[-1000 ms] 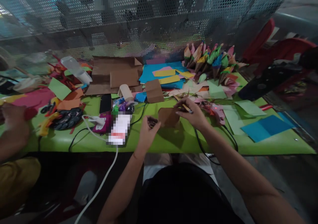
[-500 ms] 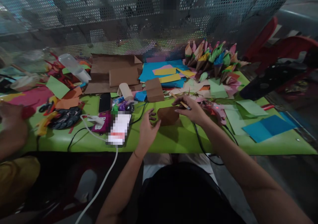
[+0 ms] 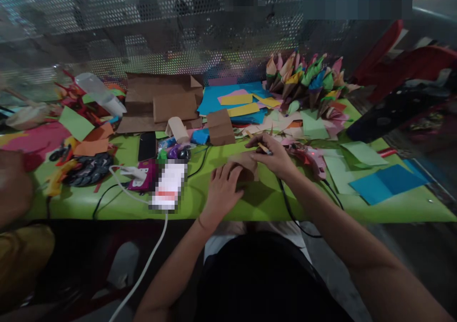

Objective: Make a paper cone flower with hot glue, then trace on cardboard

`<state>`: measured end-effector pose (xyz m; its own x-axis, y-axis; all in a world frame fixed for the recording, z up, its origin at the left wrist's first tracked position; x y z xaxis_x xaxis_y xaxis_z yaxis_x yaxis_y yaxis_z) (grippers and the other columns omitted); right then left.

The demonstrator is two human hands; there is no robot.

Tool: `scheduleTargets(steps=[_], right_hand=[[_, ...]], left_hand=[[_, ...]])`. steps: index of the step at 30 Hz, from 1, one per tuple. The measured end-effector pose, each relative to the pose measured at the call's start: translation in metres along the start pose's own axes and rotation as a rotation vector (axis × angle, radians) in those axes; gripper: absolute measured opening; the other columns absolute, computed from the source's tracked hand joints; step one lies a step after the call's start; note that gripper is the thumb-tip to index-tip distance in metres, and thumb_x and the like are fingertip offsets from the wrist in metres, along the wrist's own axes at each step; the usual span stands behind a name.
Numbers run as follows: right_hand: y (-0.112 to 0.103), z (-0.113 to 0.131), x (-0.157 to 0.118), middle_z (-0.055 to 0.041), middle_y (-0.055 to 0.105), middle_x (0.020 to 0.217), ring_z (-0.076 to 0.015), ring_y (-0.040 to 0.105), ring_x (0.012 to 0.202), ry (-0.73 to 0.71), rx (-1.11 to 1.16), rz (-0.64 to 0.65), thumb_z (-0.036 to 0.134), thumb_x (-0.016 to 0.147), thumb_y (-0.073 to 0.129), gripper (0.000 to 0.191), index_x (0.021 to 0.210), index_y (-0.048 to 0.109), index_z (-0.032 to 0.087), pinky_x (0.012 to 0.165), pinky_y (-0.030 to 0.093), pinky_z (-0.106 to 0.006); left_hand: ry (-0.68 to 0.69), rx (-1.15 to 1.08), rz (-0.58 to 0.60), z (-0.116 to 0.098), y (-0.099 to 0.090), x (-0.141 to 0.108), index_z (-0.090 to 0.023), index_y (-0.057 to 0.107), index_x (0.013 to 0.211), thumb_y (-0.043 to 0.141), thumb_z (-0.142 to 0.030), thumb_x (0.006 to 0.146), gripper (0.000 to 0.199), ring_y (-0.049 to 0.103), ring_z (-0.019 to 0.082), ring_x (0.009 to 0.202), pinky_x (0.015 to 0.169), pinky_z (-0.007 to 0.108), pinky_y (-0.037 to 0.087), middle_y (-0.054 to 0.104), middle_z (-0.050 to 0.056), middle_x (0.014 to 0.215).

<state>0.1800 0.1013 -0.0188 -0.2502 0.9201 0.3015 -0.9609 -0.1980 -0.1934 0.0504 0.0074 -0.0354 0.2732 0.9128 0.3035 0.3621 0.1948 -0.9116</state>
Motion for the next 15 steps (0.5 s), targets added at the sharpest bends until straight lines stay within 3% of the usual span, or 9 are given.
scheduleTargets(steps=[3,6,10,15], right_hand=[[0.0,0.01,-0.002,-0.0036,0.067,0.096,-0.0196,0.062,0.089,0.02,0.073,-0.022,0.027,0.076,0.069,0.019,0.091,0.06,0.023,0.077,0.05,-0.033],[-0.007,0.015,-0.006,-0.003,0.066,0.102,-0.0191,0.061,0.093,0.023,0.141,-0.081,0.037,0.083,0.069,0.019,0.095,0.061,0.024,0.085,0.051,-0.035],[-0.009,0.004,-0.01,-0.0023,0.066,0.103,-0.0198,0.062,0.098,0.053,0.181,-0.12,0.038,0.08,0.075,0.024,0.095,0.062,0.026,0.092,0.05,-0.036],[0.002,-0.013,-0.014,-0.002,0.066,0.102,-0.0204,0.063,0.099,0.096,0.252,-0.089,0.035,0.075,0.078,0.028,0.094,0.06,0.026,0.091,0.052,-0.037]], left_hand=[[-0.103,-0.191,-0.112,0.007,-0.006,0.002,-0.022,0.062,0.11,0.065,-0.016,0.083,0.027,0.063,0.027,0.106,0.094,0.042,0.048,0.069,0.011,0.115],[-0.364,-0.623,-0.303,0.037,-0.009,-0.003,-0.02,0.06,0.097,0.061,-0.023,0.087,0.011,0.065,0.021,0.09,0.084,0.035,0.05,0.069,0.007,0.094],[-0.667,-1.178,-0.38,0.063,0.016,-0.01,-0.018,0.058,0.101,0.071,-0.033,0.078,0.031,0.067,0.019,0.089,0.082,0.033,0.053,0.07,0.006,0.098],[-0.775,-1.416,-0.379,0.06,0.035,-0.013,-0.017,0.061,0.102,0.078,-0.032,0.067,0.041,0.068,0.019,0.093,0.082,0.031,0.054,0.073,0.007,0.104]])
Point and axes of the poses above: each hand's wrist, its own x-axis towards the middle knuckle, its own y-axis out of the palm, z = x × y, the point moved 10 cm from there along x, towards the middle knuckle
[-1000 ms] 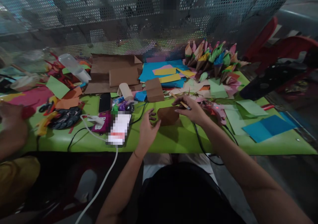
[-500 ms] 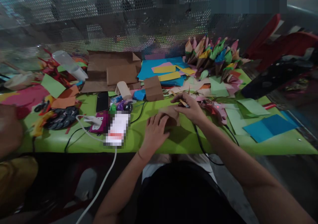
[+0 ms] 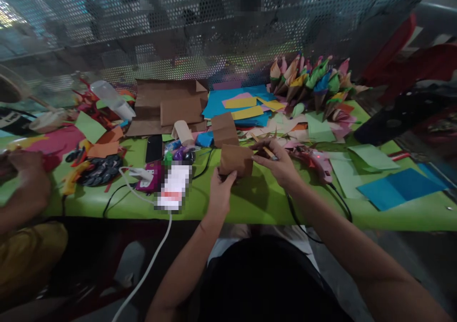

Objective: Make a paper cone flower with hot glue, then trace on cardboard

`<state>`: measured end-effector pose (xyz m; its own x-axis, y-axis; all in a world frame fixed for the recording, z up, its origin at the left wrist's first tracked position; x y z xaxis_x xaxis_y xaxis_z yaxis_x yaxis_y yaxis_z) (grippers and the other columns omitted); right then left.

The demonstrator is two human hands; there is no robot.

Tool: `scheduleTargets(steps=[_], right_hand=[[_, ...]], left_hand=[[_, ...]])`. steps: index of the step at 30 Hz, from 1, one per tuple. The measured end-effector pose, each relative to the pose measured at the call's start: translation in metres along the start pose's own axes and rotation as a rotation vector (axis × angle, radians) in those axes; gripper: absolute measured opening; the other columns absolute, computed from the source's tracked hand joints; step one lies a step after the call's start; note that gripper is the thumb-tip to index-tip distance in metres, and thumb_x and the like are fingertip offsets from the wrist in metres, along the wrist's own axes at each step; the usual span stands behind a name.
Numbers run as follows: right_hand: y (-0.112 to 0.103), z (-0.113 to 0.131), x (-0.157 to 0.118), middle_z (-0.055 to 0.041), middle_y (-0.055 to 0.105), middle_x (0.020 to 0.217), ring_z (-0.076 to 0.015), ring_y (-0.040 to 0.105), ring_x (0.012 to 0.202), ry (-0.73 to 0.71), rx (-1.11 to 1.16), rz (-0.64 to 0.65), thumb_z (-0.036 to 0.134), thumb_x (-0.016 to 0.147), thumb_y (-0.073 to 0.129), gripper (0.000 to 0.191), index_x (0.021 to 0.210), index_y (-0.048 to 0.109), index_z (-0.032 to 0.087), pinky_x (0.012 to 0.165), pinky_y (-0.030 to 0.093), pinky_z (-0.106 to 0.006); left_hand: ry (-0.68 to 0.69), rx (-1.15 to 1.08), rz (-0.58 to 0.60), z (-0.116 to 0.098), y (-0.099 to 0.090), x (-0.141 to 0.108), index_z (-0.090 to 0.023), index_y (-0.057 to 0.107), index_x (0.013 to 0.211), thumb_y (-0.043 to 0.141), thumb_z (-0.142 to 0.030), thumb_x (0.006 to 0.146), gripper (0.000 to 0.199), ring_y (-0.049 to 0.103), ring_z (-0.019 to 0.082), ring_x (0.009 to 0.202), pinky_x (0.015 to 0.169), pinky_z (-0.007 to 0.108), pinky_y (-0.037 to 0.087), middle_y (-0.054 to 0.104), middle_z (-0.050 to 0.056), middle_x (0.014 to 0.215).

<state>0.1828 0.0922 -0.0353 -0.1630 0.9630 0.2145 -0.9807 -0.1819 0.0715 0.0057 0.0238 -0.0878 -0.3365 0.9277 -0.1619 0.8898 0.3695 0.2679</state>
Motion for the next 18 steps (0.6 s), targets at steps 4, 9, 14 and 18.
scheduleTargets(steps=[4,9,14,18], right_hand=[[-0.001,-0.001,-0.001,-0.0017,0.067,0.1,-0.0203,0.063,0.1,-0.013,0.026,-0.021,0.031,0.074,0.077,0.028,0.094,0.059,0.026,0.091,0.052,-0.037],[-0.004,0.002,-0.002,-0.0009,0.068,0.1,-0.0193,0.064,0.097,-0.034,0.049,-0.023,0.025,0.074,0.076,0.025,0.094,0.06,0.027,0.088,0.051,-0.035],[-0.004,0.005,-0.004,-0.0009,0.07,0.1,-0.0183,0.065,0.093,-0.04,0.046,-0.011,0.023,0.074,0.076,0.025,0.094,0.062,0.026,0.085,0.051,-0.034],[-0.002,0.011,-0.003,-0.0013,0.07,0.096,-0.0196,0.065,0.092,-0.084,0.001,-0.012,0.023,0.073,0.076,0.023,0.092,0.062,0.026,0.083,0.051,-0.035]], left_hand=[[-0.007,0.004,0.015,0.001,0.002,-0.005,-0.018,0.063,0.102,0.076,-0.031,0.069,0.038,0.068,0.019,0.094,0.084,0.031,0.054,0.073,0.006,0.105],[0.049,0.11,0.044,-0.008,-0.002,-0.002,-0.017,0.064,0.097,0.071,-0.033,0.076,0.027,0.066,0.017,0.09,0.084,0.03,0.052,0.072,0.005,0.098],[0.103,0.221,0.064,-0.012,-0.008,0.005,-0.017,0.062,0.088,0.07,-0.033,0.076,0.022,0.064,0.015,0.079,0.075,0.027,0.052,0.068,0.002,0.084],[0.115,0.261,0.07,-0.017,-0.008,0.007,-0.018,0.057,0.084,0.068,-0.031,0.076,0.018,0.064,0.015,0.072,0.068,0.028,0.053,0.066,0.0,0.076]])
Point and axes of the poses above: each hand's wrist, its own x-axis towards the middle knuckle, its own y-axis out of the palm, z = x × y, the point moved 10 cm from there along x, towards the middle knuckle
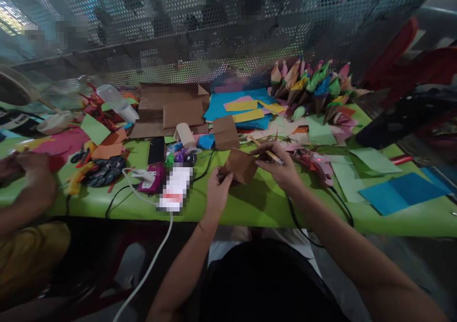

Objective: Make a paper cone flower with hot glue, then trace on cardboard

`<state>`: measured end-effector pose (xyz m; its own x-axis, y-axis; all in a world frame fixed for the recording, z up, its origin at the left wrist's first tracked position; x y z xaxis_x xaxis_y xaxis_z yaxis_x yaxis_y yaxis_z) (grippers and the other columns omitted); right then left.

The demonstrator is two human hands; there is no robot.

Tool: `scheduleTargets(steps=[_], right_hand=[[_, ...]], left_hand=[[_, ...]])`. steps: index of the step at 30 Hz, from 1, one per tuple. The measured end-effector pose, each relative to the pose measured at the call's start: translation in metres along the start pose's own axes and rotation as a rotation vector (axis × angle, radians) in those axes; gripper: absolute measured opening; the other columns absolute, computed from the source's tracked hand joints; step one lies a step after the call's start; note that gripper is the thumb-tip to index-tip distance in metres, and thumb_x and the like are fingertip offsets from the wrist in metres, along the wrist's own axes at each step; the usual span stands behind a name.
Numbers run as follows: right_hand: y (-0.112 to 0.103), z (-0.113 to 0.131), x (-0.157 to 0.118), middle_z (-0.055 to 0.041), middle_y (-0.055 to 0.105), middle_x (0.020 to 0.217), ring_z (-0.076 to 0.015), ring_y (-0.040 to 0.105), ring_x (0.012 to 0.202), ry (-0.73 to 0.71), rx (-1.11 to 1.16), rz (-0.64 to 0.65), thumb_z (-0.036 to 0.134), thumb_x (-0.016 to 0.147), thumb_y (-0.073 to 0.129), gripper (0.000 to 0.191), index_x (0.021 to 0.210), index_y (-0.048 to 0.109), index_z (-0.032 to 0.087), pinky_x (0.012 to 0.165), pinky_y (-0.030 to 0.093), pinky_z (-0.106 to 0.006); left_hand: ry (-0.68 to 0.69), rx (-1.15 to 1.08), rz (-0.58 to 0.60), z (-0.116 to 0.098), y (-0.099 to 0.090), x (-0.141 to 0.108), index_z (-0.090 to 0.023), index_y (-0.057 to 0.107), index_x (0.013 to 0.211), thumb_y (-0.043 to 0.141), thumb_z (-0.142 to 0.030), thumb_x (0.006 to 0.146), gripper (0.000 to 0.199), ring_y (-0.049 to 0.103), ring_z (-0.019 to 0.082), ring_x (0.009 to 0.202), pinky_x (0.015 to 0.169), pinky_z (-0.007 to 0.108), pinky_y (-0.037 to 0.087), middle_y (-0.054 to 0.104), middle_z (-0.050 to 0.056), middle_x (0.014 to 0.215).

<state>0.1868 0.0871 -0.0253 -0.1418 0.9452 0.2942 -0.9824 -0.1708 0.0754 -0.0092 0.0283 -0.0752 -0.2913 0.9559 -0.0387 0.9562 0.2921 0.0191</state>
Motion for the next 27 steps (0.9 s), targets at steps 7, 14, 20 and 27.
scheduleTargets(steps=[7,14,20,27], right_hand=[[-0.003,0.001,0.0,-0.0009,0.07,0.094,-0.0189,0.067,0.088,-0.01,-0.015,-0.026,0.028,0.075,0.076,0.023,0.093,0.061,0.026,0.085,0.053,-0.037],[-0.008,0.003,-0.003,-0.0024,0.07,0.099,-0.0203,0.065,0.097,-0.006,-0.073,-0.044,0.034,0.082,0.073,0.018,0.094,0.062,0.026,0.091,0.051,-0.038],[-0.012,0.003,-0.001,-0.0024,0.071,0.093,-0.0185,0.063,0.085,0.039,-0.042,-0.07,0.046,0.085,0.068,0.022,0.092,0.062,0.026,0.078,0.053,-0.035],[-0.015,0.0,0.0,-0.0028,0.071,0.085,-0.0187,0.065,0.079,0.073,-0.005,-0.069,0.056,0.09,0.059,0.031,0.095,0.065,0.026,0.074,0.052,-0.034]], left_hand=[[0.342,0.365,-0.121,-0.039,-0.009,-0.009,-0.02,0.055,0.086,0.062,-0.027,0.083,0.009,0.062,0.014,0.071,0.065,0.026,0.049,0.064,0.001,0.078],[0.628,0.919,-0.082,-0.061,0.01,-0.026,-0.022,0.058,0.089,0.053,-0.002,0.08,0.022,0.061,0.025,0.099,0.09,0.04,0.05,0.064,0.009,0.097],[0.55,1.18,0.17,-0.043,0.027,-0.021,-0.022,0.063,0.102,0.049,0.003,0.076,0.039,0.06,0.027,0.107,0.092,0.042,0.051,0.067,0.01,0.108],[0.511,1.278,0.339,-0.028,0.026,-0.03,-0.021,0.065,0.119,0.045,-0.002,0.082,0.046,0.06,0.028,0.115,0.096,0.045,0.049,0.068,0.01,0.122]])
Point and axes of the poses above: each hand's wrist, its own x-axis towards the middle knuckle, its own y-axis out of the palm, z = x × y, the point moved 10 cm from there along x, towards the middle knuckle
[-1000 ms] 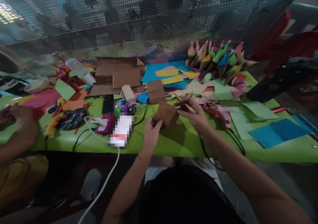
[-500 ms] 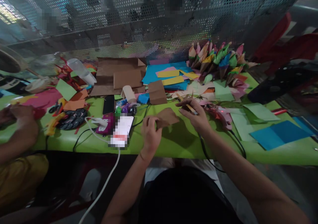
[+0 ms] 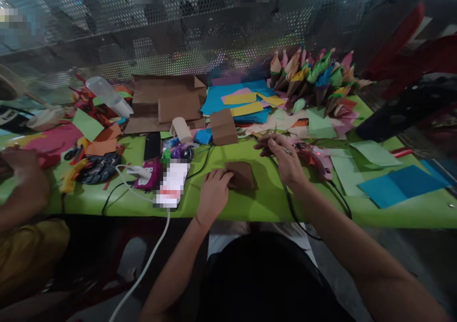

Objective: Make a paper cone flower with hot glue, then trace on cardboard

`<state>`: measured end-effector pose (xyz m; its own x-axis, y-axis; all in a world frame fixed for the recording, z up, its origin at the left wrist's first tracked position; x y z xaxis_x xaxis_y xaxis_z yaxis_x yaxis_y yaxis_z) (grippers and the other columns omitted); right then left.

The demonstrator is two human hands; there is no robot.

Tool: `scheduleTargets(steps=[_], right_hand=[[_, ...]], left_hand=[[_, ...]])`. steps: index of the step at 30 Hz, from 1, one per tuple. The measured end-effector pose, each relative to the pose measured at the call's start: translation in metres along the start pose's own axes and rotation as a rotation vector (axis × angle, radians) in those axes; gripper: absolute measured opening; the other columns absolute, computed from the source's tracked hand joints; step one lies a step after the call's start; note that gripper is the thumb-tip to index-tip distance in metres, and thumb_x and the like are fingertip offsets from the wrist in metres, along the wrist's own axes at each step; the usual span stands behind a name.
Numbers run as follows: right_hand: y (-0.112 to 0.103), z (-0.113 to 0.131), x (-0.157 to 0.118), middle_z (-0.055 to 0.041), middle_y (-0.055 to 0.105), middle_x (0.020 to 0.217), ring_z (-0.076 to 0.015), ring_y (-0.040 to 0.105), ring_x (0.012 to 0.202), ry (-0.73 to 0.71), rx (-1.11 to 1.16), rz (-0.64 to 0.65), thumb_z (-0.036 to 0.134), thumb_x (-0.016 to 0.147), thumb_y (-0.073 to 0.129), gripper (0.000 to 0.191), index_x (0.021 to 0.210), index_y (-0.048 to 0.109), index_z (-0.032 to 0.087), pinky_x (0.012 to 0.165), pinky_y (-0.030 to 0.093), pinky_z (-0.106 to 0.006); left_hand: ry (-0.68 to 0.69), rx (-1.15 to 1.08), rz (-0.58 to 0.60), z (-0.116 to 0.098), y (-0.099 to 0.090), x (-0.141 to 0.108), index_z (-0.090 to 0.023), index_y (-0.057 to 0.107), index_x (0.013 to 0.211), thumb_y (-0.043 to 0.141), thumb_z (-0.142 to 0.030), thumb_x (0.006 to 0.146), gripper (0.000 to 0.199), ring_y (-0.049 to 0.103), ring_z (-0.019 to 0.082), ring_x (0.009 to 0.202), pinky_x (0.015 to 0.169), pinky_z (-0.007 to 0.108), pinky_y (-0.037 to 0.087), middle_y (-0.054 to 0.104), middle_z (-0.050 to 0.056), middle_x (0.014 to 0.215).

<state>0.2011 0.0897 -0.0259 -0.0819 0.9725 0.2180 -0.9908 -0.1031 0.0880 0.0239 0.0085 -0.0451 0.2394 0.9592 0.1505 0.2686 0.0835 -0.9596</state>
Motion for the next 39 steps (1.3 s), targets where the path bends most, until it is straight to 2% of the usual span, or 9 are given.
scheduleTargets(steps=[5,9,13,16,18,21,25,31,39], right_hand=[[-0.001,-0.006,0.001,-0.0036,0.071,0.087,-0.0202,0.066,0.081,0.022,-0.03,0.025,0.064,0.091,0.052,0.042,0.105,0.068,0.028,0.073,0.052,-0.035],[-0.002,-0.011,0.001,-0.0041,0.072,0.09,-0.0194,0.066,0.079,0.047,-0.008,0.026,0.064,0.092,0.049,0.045,0.109,0.068,0.028,0.072,0.051,-0.035],[-0.001,-0.009,0.002,-0.0036,0.071,0.091,-0.0187,0.064,0.077,0.049,-0.033,0.016,0.059,0.087,0.058,0.037,0.102,0.067,0.026,0.073,0.051,-0.035],[-0.003,-0.005,0.0,-0.0008,0.065,0.074,-0.0172,0.059,0.07,0.053,-0.105,0.0,0.053,0.08,0.069,0.029,0.083,0.065,0.024,0.066,0.048,-0.032],[-0.003,-0.005,-0.003,0.0007,0.06,0.064,-0.0153,0.055,0.062,0.07,-0.153,0.017,0.049,0.08,0.069,0.027,0.073,0.063,0.023,0.059,0.045,-0.029],[-0.002,-0.015,-0.011,0.0001,0.062,0.063,-0.015,0.056,0.059,0.148,-0.161,0.077,0.046,0.082,0.066,0.025,0.075,0.066,0.023,0.055,0.044,-0.028],[-0.002,-0.036,-0.02,-0.0026,0.071,0.077,-0.0166,0.063,0.064,0.264,-0.183,0.137,0.046,0.08,0.066,0.025,0.085,0.07,0.022,0.056,0.046,-0.029],[-0.009,-0.035,-0.017,-0.0014,0.069,0.069,-0.016,0.058,0.062,0.168,-0.312,0.081,0.038,0.073,0.071,0.017,0.076,0.068,0.022,0.056,0.044,-0.029],[-0.01,-0.037,-0.017,-0.0009,0.067,0.067,-0.0148,0.056,0.06,0.156,-0.355,0.056,0.035,0.077,0.068,0.014,0.073,0.066,0.022,0.055,0.042,-0.028]], left_hand=[[0.023,-0.08,0.035,0.003,-0.002,-0.012,-0.022,0.064,0.127,0.041,-0.001,0.082,0.055,0.056,0.025,0.126,0.106,0.045,0.045,0.065,0.008,0.134],[0.034,-0.15,0.068,0.005,-0.001,-0.012,-0.024,0.065,0.127,0.043,-0.004,0.085,0.051,0.055,0.024,0.13,0.11,0.046,0.042,0.064,0.006,0.138],[0.088,-0.206,0.073,0.005,-0.001,-0.001,-0.024,0.062,0.131,0.044,-0.021,0.096,0.04,0.051,0.023,0.136,0.114,0.046,0.038,0.06,0.007,0.143],[0.128,-0.154,0.109,0.005,0.005,0.007,-0.028,0.055,0.139,0.047,-0.03,0.098,0.042,0.042,0.026,0.144,0.118,0.053,0.03,0.054,0.006,0.15],[0.149,-0.118,0.128,0.005,0.01,0.009,-0.031,0.051,0.143,0.049,-0.03,0.097,0.045,0.039,0.027,0.146,0.119,0.057,0.027,0.051,0.006,0.153],[0.159,-0.086,0.118,0.005,0.014,0.009,-0.031,0.053,0.141,0.05,-0.032,0.097,0.043,0.04,0.029,0.145,0.117,0.06,0.028,0.049,0.006,0.154],[0.14,-0.09,0.089,0.004,0.012,0.008,-0.033,0.059,0.134,0.053,-0.035,0.096,0.038,0.043,0.03,0.143,0.116,0.059,0.03,0.052,0.005,0.152],[0.139,-0.062,0.107,0.003,0.012,0.008,-0.032,0.055,0.139,0.056,-0.037,0.095,0.044,0.042,0.028,0.144,0.119,0.056,0.028,0.051,0.006,0.152],[0.134,-0.062,0.113,0.003,0.014,0.007,-0.032,0.054,0.139,0.056,-0.039,0.096,0.044,0.041,0.028,0.144,0.12,0.055,0.026,0.05,0.005,0.153]])
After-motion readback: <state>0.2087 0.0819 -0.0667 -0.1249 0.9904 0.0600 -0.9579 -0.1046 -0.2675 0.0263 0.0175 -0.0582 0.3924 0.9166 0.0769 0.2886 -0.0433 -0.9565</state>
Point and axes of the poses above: each hand's wrist, its own x-axis towards the middle knuckle, its own y-axis out of the palm, z = x × y, the point moved 10 cm from there along x, towards the middle knuckle
